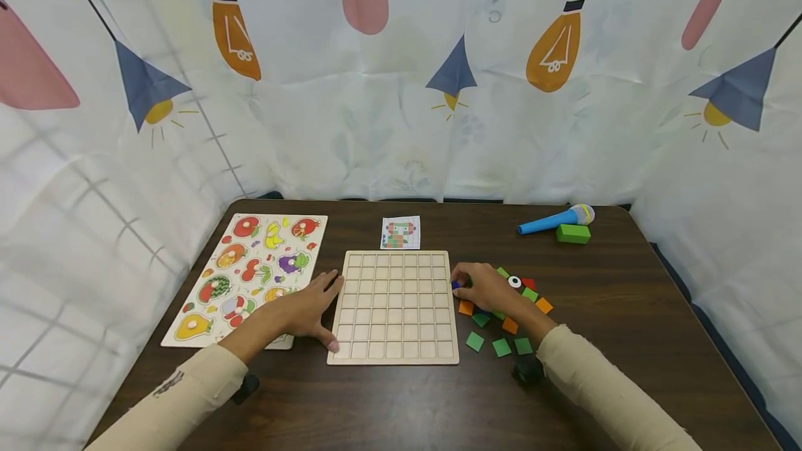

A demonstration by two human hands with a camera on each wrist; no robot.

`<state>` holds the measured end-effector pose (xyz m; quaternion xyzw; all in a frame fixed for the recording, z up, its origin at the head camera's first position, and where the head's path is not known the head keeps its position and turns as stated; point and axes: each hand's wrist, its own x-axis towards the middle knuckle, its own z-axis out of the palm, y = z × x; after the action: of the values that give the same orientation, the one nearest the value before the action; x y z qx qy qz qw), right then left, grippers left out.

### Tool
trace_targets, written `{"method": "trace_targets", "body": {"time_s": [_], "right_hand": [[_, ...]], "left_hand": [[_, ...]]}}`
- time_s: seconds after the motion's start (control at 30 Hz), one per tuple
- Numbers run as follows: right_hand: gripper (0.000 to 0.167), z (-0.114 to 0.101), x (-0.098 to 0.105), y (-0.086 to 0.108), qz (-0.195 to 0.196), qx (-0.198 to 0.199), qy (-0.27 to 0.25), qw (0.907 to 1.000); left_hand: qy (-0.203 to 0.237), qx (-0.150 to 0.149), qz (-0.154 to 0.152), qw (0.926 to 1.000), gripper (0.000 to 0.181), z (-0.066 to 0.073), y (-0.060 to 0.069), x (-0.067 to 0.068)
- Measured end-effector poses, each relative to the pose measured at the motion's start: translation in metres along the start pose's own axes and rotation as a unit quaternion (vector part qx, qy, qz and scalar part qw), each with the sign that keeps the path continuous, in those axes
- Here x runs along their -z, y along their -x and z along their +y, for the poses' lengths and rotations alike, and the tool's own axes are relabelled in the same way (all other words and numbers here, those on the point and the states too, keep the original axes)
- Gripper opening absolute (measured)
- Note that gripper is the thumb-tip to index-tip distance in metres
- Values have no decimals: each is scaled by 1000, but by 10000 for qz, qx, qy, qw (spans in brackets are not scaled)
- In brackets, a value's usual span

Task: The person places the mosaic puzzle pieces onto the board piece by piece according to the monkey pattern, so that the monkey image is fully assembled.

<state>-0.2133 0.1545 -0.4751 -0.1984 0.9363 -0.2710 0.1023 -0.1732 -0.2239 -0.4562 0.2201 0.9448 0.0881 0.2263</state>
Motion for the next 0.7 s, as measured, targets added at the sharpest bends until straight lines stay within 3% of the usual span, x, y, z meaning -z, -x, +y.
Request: {"method": "trace_targets", "body": {"time_s": [0.43, 0.7], "right_hand": [[22, 15, 7, 5, 65, 382, -345, 9987], [23, 16, 11, 4, 38, 400, -689, 9968]], "left_hand": [[15, -40, 36, 10000, 131, 2, 2, 2], [98, -45, 35, 9999, 130, 1, 2, 1]]}}
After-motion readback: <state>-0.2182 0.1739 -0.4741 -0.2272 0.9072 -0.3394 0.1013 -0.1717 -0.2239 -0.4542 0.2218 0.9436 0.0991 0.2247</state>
